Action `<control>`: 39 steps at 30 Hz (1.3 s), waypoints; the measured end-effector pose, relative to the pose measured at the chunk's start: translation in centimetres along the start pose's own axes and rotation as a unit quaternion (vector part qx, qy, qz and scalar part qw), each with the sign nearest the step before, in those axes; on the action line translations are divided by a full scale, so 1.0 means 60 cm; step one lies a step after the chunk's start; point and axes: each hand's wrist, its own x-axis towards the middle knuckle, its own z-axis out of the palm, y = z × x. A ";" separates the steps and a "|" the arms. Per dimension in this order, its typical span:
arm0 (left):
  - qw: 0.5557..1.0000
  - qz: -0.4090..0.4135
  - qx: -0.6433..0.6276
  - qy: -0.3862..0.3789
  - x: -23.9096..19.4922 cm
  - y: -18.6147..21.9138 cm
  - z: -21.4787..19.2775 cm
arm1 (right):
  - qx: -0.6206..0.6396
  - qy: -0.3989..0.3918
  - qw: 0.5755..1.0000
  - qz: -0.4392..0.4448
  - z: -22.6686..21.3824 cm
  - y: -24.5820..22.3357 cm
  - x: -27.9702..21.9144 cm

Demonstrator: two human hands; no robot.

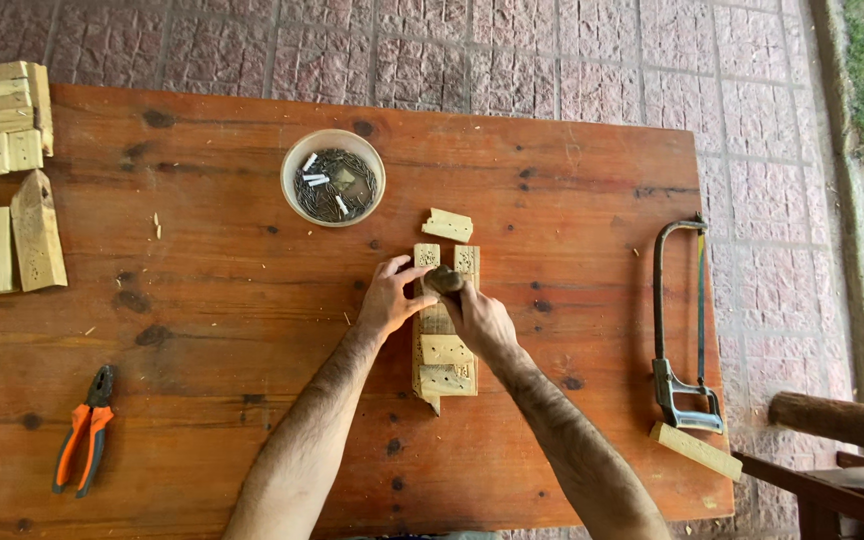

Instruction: The person assembles small wooden blocks by hammering nails into them on a wooden workbench. They repeatedly pick up nails from a bowl, position the blocks, and drive nails to join them. The person also uses a ruler to align pieces and stacks completed assemblies on the table.

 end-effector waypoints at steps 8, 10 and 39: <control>1.000 -0.011 0.011 -0.001 -0.002 -0.006 0.010 | -0.069 0.085 0.991 -0.075 0.004 0.014 0.008; 1.000 -0.021 0.012 -0.005 -0.006 0.010 0.000 | -0.029 -0.076 0.997 0.012 -0.016 0.010 0.022; 0.957 0.198 0.173 0.126 0.049 -0.080 0.103 | 0.154 0.096 0.968 0.172 -0.098 0.073 -0.090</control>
